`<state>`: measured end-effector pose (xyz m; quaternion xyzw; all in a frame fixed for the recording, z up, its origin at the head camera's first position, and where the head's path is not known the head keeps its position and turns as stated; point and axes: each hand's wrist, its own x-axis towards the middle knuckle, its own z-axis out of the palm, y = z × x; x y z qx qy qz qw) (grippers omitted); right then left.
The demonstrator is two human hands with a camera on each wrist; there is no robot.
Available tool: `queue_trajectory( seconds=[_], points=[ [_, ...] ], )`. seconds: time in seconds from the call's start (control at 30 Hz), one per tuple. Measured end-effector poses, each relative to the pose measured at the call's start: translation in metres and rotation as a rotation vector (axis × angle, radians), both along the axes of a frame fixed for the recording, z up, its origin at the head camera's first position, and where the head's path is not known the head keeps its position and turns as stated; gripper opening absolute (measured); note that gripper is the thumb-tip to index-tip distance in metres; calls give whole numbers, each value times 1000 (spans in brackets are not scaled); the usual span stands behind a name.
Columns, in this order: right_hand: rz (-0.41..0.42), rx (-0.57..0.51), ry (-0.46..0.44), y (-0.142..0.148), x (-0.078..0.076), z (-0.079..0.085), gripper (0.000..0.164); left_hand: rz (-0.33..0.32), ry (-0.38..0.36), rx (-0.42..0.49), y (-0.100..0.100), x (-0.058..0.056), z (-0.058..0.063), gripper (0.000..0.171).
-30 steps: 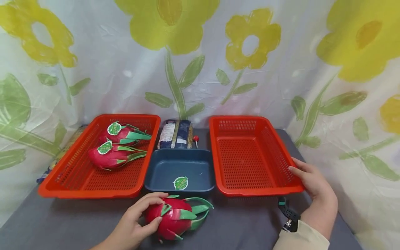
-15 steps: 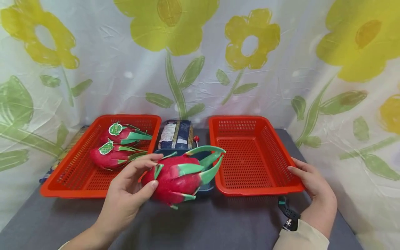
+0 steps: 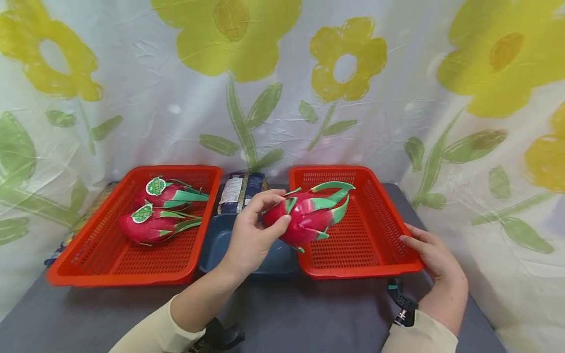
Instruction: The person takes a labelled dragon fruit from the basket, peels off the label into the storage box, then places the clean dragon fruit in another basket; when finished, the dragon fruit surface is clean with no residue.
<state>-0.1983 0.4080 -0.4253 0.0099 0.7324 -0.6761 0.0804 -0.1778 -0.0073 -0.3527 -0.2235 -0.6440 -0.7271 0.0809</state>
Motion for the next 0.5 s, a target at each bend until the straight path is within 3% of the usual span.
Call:
queue_trajectory(
  seconds=[0.23, 0.4, 0.5],
  points=[
    [6, -17, 16, -1, 0, -2, 29, 14, -30, -159, 38, -28, -21, 35],
    [9, -21, 16, -1, 1, -2, 29, 25, -43, -322, 59, -36, -37, 38],
    [-1, 10, 12, -1, 2, -1, 28, 52, 18, -464, 69, -37, -43, 37]
  ],
)
